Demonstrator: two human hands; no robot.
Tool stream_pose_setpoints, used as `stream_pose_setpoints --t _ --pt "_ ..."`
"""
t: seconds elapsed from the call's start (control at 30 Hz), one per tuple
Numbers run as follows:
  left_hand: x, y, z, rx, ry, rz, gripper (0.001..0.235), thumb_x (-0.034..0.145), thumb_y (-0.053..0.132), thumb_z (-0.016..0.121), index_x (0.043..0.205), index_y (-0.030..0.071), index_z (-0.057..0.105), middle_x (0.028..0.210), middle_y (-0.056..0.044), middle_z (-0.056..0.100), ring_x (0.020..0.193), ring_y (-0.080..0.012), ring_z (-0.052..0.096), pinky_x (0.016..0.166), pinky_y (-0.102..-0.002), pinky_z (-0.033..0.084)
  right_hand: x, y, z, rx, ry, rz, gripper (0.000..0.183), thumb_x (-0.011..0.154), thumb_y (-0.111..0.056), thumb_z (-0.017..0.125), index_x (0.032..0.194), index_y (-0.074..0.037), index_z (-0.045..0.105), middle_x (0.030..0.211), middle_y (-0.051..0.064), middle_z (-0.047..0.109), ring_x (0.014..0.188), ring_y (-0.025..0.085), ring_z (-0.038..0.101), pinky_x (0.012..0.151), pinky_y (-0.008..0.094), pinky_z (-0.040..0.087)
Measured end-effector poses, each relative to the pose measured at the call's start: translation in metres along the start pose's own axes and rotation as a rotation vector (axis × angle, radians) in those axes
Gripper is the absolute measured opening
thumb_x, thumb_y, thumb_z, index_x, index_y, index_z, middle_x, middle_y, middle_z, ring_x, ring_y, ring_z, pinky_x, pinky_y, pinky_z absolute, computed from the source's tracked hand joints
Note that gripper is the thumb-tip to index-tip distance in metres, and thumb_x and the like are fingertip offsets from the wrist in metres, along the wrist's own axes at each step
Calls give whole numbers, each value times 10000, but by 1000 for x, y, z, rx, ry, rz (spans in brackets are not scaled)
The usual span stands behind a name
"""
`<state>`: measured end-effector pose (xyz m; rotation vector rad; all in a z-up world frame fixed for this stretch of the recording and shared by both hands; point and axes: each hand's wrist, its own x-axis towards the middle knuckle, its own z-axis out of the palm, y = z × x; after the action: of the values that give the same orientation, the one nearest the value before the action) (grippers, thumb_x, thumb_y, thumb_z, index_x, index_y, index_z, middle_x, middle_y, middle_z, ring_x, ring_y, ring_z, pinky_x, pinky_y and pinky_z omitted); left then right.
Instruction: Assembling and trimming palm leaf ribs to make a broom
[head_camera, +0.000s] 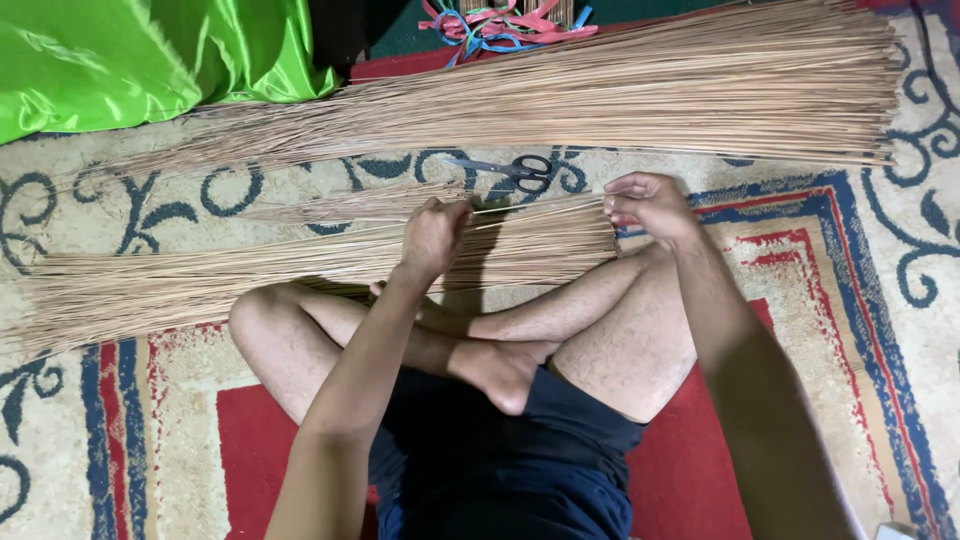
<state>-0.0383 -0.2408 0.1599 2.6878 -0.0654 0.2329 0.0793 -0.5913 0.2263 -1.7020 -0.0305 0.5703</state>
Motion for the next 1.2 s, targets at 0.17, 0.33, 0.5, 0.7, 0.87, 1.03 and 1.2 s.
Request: stream_pose_setpoints --t 0.17,0.33,0.5,0.7,0.87,1.03,1.2 --pt "11 -6 -32 -32 -66 9 96 996 313 627 1023 250 694 862 -57 760 919 -330 723 823 -479 583 34 33 21 456 134 -85 212 896 -3 770 1093 -22 694 978 72 723 856 226 778 822 384 696" --pt "18 -5 -31 0 -122 -43 72 1000 292 619 1036 257 670 880 -37 769 900 -311 755 829 -480 589 34 44 49 741 274 -159 225 896 21 769 1109 -4 701 984 122 742 851 268 793 807 375 714" --pt "17 11 -54 -38 -288 -76 129 990 239 603 1105 249 658 930 -72 776 946 -346 752 860 -514 594 45 77 55 823 425 -236 325 912 72 726 1201 -70 689 1046 231 756 805 278 799 780 381 715" --pt "22 21 -58 -26 -309 -60 112 1010 262 589 1056 215 680 897 -76 771 914 -359 751 822 -522 598 48 87 60 852 501 -258 273 900 57 752 1144 -51 698 1076 275 748 788 249 803 759 365 713" --pt "32 18 -56 -28 -349 -67 120 1014 294 588 1025 248 698 830 -5 776 888 -313 759 819 -495 602 49 87 59 869 535 -259 254 903 47 756 1145 -27 724 1089 278 746 782 236 805 767 359 717" --pt "39 13 -57 -57 -412 -60 148 1018 329 585 1005 261 716 804 9 781 884 -318 758 847 -492 592 49 87 56 889 573 -251 253 900 39 762 1148 -2 729 1072 281 748 763 236 807 752 353 722" --pt "41 4 -70 -120 -492 -50 216 1016 302 579 893 191 717 777 -10 783 870 -340 759 822 -504 581 48 86 51 916 606 -248 266 908 33 753 1171 23 716 1067 286 750 753 240 806 753 354 727"
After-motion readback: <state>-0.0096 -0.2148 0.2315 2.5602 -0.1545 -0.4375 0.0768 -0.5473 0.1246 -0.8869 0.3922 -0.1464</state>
